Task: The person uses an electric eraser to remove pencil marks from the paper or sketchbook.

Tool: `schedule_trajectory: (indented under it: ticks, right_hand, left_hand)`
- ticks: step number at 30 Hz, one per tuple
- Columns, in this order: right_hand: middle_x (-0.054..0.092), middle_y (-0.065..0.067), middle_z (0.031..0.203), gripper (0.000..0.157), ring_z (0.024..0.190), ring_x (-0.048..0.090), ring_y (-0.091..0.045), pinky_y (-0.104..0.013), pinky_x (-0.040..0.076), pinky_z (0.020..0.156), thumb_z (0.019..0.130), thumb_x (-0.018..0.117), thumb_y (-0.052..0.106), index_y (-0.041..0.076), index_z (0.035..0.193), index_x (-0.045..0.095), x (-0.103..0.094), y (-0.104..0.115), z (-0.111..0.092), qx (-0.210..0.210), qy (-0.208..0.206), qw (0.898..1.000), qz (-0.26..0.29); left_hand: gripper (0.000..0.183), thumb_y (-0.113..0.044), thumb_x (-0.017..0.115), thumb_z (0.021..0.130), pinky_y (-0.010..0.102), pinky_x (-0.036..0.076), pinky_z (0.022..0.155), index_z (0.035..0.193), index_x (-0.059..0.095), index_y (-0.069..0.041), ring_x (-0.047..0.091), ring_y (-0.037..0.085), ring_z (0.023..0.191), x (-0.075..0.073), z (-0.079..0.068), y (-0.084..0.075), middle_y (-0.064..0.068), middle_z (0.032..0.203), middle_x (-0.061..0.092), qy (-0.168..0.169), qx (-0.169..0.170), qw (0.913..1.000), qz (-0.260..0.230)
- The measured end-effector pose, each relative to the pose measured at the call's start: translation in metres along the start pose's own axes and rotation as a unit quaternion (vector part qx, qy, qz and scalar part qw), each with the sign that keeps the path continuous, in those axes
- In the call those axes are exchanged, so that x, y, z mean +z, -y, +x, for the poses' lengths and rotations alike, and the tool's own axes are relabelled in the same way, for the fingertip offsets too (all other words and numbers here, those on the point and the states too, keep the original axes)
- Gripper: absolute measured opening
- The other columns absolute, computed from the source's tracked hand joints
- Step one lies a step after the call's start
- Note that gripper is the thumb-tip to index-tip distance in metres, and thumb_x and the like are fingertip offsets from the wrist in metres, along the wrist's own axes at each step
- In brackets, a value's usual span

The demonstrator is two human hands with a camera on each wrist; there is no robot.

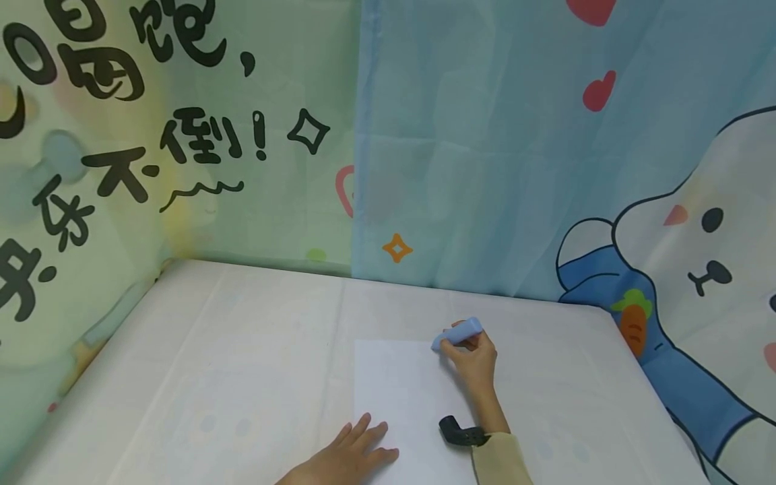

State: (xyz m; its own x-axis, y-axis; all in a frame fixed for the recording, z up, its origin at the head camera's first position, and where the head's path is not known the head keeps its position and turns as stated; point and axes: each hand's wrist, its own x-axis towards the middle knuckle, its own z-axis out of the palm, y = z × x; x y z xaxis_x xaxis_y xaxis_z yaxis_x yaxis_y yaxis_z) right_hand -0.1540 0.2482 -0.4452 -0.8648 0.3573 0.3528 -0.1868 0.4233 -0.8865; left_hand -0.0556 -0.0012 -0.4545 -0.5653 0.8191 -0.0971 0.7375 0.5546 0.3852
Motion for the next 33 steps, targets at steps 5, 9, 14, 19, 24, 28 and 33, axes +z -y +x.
schedule_trajectory:
  ticks: [5,9,14,19,24,28,33]
  right_hand:
    - [0.067,-0.029,0.087,0.028,0.065,0.058,0.004,-0.010,0.047,0.065,0.068,0.070,-0.011,-0.013,0.094,0.059,-0.001,0.000,0.000,0.001,0.005,1.000,0.009]
    - [0.067,-0.029,0.088,0.028,0.066,0.058,0.003,-0.010,0.046,0.066,0.069,0.069,-0.011,-0.013,0.094,0.059,0.000,0.002,0.000,0.007,0.008,1.000,0.007]
    - [0.067,-0.029,0.088,0.027,0.067,0.059,0.003,-0.011,0.047,0.064,0.069,0.069,-0.010,-0.011,0.093,0.059,0.004,-0.003,-0.001,0.000,0.019,1.000,0.012]
    - [0.069,-0.025,0.089,0.028,0.069,0.059,0.004,-0.011,0.048,0.064,0.069,0.072,-0.008,-0.006,0.094,0.061,0.011,-0.024,0.003,0.001,0.029,0.999,0.016]
    - [0.069,-0.024,0.089,0.028,0.070,0.060,0.004,-0.010,0.048,0.066,0.068,0.073,-0.007,-0.004,0.094,0.062,0.013,-0.037,0.005,-0.013,0.028,0.999,0.024]
    - [0.069,-0.025,0.087,0.028,0.069,0.060,0.004,-0.010,0.048,0.065,0.067,0.073,-0.008,-0.004,0.093,0.062,0.012,-0.038,0.005,-0.021,0.020,0.999,0.030]
    - [0.069,-0.025,0.089,0.028,0.069,0.060,0.005,-0.010,0.048,0.066,0.068,0.072,-0.009,-0.005,0.093,0.061,0.011,-0.029,0.004,-0.011,0.031,0.999,0.026]
  left_hand:
    - [0.060,-0.057,0.045,0.090,0.051,0.039,0.101,0.136,0.044,-0.019,0.033,0.042,0.133,0.000,0.000,0.000,0.014,0.145,0.037,-0.003,0.001,1.0000,-0.002]
    - [0.059,-0.057,0.044,0.090,0.051,0.040,0.100,0.135,0.045,-0.019,0.035,0.041,0.133,0.001,0.000,0.000,0.014,0.145,0.037,-0.009,0.004,0.9999,0.005]
    - [0.058,-0.058,0.042,0.091,0.050,0.040,0.100,0.135,0.045,-0.020,0.035,0.041,0.133,0.001,0.000,0.000,0.013,0.144,0.038,-0.013,0.005,0.9999,0.008]
    - [0.058,-0.057,0.042,0.091,0.051,0.041,0.099,0.135,0.046,-0.019,0.035,0.042,0.132,0.001,0.000,0.001,0.014,0.144,0.038,-0.016,0.009,0.9998,0.010]
    - [0.059,-0.057,0.042,0.091,0.051,0.040,0.100,0.135,0.045,-0.019,0.035,0.042,0.133,0.000,0.000,0.000,0.014,0.144,0.037,-0.014,0.008,0.9998,0.011]
    - [0.059,-0.057,0.043,0.091,0.049,0.040,0.101,0.135,0.045,-0.020,0.034,0.040,0.134,0.000,-0.001,0.000,0.013,0.145,0.037,-0.009,0.004,0.9998,0.017]
    - [0.059,-0.057,0.045,0.090,0.048,0.039,0.102,0.136,0.044,-0.021,0.033,0.039,0.135,0.000,-0.001,0.000,0.012,0.146,0.036,-0.002,-0.001,0.9999,0.012]
